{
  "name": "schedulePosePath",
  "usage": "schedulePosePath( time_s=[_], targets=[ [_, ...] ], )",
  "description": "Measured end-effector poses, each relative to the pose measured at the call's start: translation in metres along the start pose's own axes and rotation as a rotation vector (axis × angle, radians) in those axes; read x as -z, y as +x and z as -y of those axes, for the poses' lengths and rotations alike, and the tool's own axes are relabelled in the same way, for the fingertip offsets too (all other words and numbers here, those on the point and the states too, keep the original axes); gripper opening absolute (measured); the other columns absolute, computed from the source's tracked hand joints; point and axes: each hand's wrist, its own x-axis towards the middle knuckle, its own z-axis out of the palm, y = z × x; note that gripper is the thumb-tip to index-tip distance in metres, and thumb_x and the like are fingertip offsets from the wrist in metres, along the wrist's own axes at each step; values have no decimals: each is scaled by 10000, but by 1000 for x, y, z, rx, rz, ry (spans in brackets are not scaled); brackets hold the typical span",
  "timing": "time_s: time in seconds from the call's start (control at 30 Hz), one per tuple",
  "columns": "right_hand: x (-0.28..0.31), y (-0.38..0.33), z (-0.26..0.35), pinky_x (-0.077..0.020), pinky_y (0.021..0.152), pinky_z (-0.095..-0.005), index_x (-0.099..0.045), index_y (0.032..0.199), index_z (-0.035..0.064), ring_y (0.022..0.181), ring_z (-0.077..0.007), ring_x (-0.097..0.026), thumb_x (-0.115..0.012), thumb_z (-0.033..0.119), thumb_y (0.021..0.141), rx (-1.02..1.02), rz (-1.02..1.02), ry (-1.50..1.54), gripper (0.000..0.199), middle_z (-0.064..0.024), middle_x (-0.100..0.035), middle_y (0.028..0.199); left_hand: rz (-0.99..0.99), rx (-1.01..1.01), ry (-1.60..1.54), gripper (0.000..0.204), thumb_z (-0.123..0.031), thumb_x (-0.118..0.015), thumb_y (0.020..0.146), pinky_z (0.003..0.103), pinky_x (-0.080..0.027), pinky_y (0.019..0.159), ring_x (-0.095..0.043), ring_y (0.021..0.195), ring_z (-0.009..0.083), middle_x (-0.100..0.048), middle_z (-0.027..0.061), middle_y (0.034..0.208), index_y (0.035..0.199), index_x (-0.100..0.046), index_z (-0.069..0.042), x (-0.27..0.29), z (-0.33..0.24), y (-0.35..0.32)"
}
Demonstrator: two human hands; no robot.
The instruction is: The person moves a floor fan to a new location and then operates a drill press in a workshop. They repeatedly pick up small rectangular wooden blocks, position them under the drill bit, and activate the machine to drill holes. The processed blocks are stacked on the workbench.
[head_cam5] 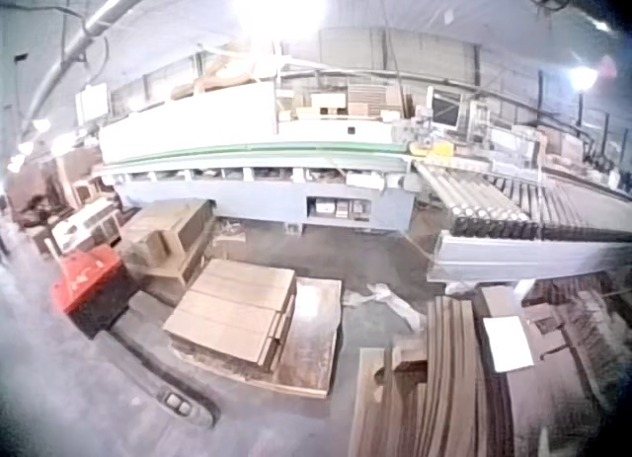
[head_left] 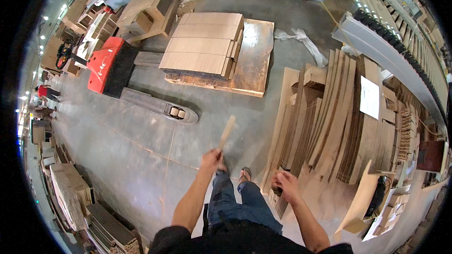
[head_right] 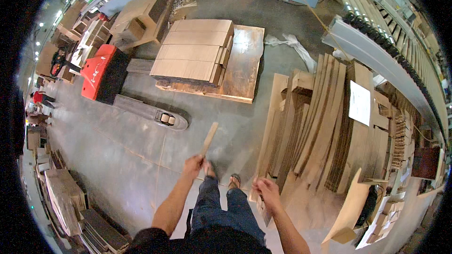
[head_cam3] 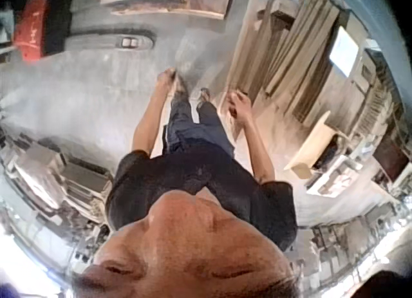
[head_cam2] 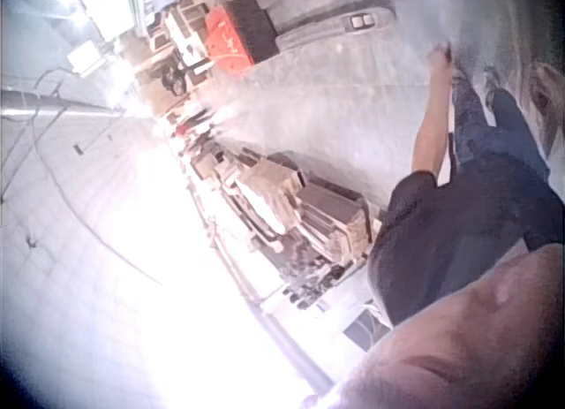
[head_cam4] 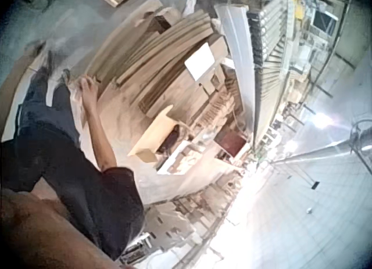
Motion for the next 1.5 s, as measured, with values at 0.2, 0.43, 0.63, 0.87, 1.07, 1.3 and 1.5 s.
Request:
schedulePosePath(
  time_s=[0.2,0.43,0.63,0.87,1.07,1.3,1.5],
  targets=[
    [36,40,-8,-542,712,-297,-599,1142,-20,798,-176,-657,-647,249,958,-72,-463,64,330,-102,-669,926,-69,10,-49,100,-73,-599,920,264,-537,580,-637,674,177,-645,91,792,915,-618,25,-41,-83,270],
    [3,88,-22,-501,610,-283,-628,957,-17,667,-155,-602,-687,285,933,-320,-491,152,309,-78,-634,796,-230,33,-183,64,-67,-657,889,226,-528,508,-633,613,147,-657,78,757,896,-651,-3,-70,-129,525],
    [-87,145,33,-580,730,-344,-632,1129,-48,792,-233,-693,-647,239,959,-488,-548,-13,334,-161,-699,924,-318,137,-119,60,-65,-624,916,241,-546,540,-645,633,153,-670,79,776,919,-639,-7,-100,-128,597],
    [-90,168,48,-504,653,-321,-636,1040,17,747,-166,-621,-668,261,910,-423,-502,140,279,-78,-647,849,-400,199,-255,131,-27,-591,920,284,-585,609,-675,723,209,-674,119,909,1036,-619,28,-98,-130,613],
    [-102,172,32,-411,522,-354,-584,791,99,580,-173,-496,-714,264,788,-402,-576,-71,210,-25,-510,657,-511,227,-300,150,38,-562,885,383,-621,664,-699,901,324,-636,173,970,1023,-567,99,-141,-155,615],
    [-62,157,-36,-434,521,-411,-556,635,151,567,-288,-513,-668,209,700,210,-65,-1550,141,-62,-497,620,-415,62,-210,206,-56,-516,912,473,-612,733,-647,846,360,-564,204,925,1029,-514,114,-117,-153,637],
    [-19,84,-175,-363,448,-389,-506,574,160,503,-226,-461,-708,183,696,191,12,-1485,237,-41,-466,594,-266,129,56,151,-116,-539,925,423,-568,649,-584,786,276,-512,140,831,973,-505,23,-129,-144,634]
  ],
)
